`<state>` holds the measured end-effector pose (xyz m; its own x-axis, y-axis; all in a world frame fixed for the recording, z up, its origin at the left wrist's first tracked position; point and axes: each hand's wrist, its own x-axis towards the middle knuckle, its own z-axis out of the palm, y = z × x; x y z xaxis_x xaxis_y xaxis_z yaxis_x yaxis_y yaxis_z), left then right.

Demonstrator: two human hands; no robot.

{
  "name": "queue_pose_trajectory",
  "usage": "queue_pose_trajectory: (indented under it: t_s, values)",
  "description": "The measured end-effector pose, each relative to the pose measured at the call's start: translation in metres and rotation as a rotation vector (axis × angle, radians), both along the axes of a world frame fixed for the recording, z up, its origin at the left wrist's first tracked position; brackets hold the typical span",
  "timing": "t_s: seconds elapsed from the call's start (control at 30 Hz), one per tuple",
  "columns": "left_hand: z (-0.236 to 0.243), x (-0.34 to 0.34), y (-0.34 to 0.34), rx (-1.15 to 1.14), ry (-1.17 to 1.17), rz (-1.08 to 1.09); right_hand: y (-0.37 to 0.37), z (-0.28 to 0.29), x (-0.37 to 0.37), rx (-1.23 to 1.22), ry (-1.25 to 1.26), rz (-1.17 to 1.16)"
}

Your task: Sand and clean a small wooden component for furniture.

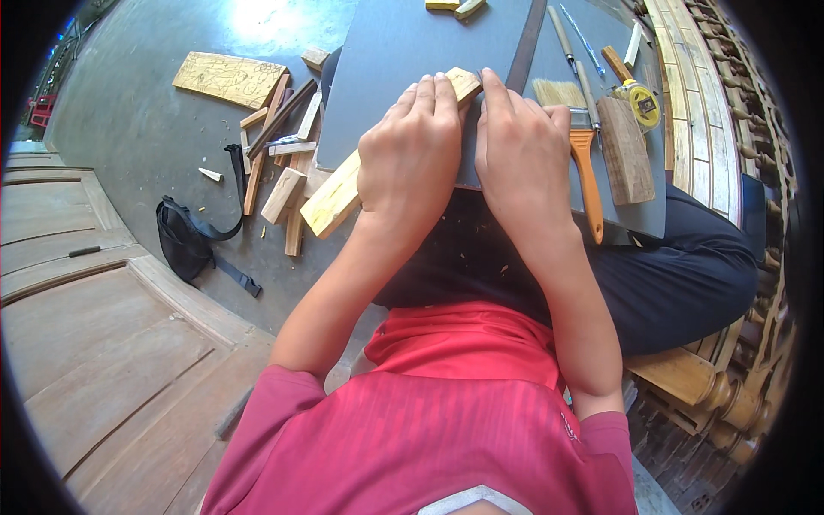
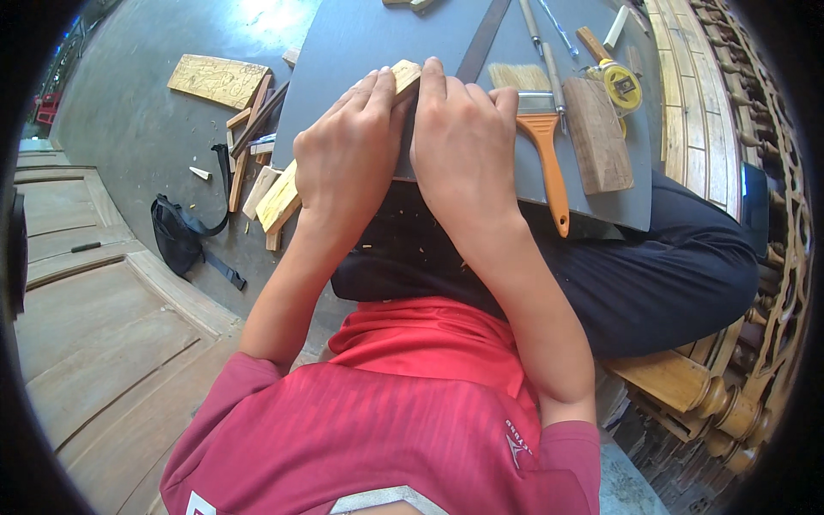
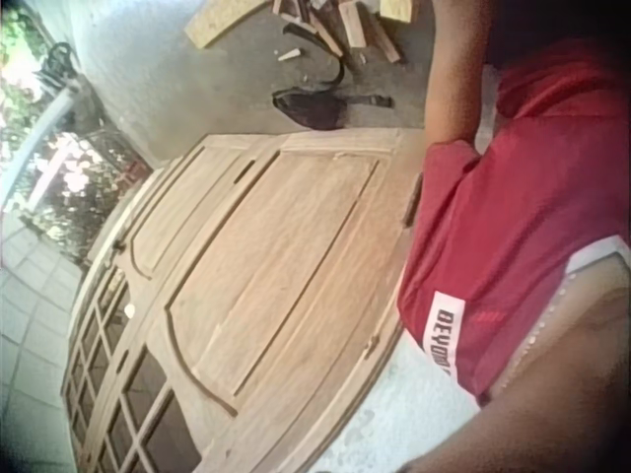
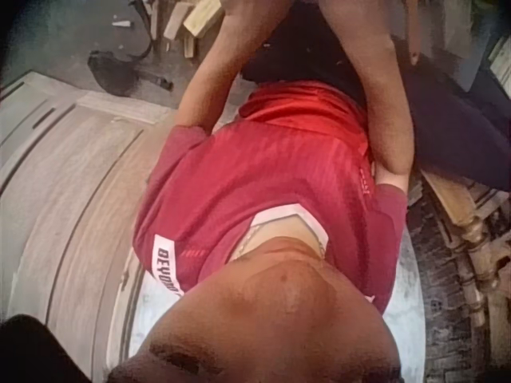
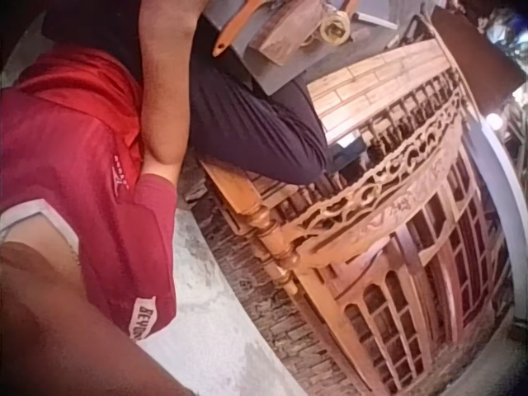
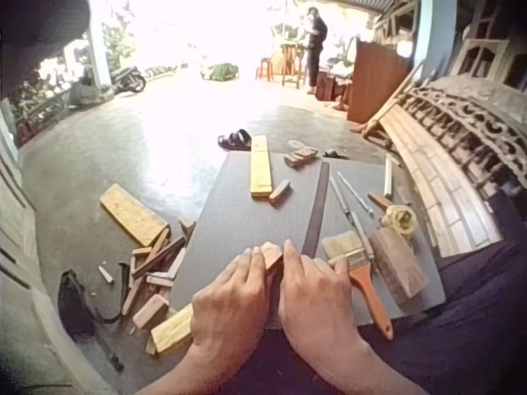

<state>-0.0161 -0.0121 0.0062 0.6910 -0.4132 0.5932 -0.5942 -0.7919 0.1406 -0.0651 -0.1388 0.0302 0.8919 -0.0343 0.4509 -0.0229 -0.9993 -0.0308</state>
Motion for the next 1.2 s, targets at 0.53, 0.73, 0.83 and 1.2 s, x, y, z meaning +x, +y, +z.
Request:
queue_pose_trajectory:
  t_s: [0.53,0.73,0.83,1.2]
  values:
    - [-0.004,-0.003,-0.002,-0.010,-0.021,0.008,0.002,0.005,-0.017,0.259,0.114,-0.068]
    - [-0.004,-0.002,-0.002,-0.009,-0.020,0.004,0.000,-0.001,-0.005,0.201,0.082,-0.064]
    - [-0.004,-0.003,-0.001,-0.008,-0.020,0.002,0.002,0.002,-0.015,0.245,0.108,-0.082]
    - [-0.004,-0.002,-0.003,-0.009,-0.034,0.017,0.004,0.007,-0.011,0.355,0.132,-0.117]
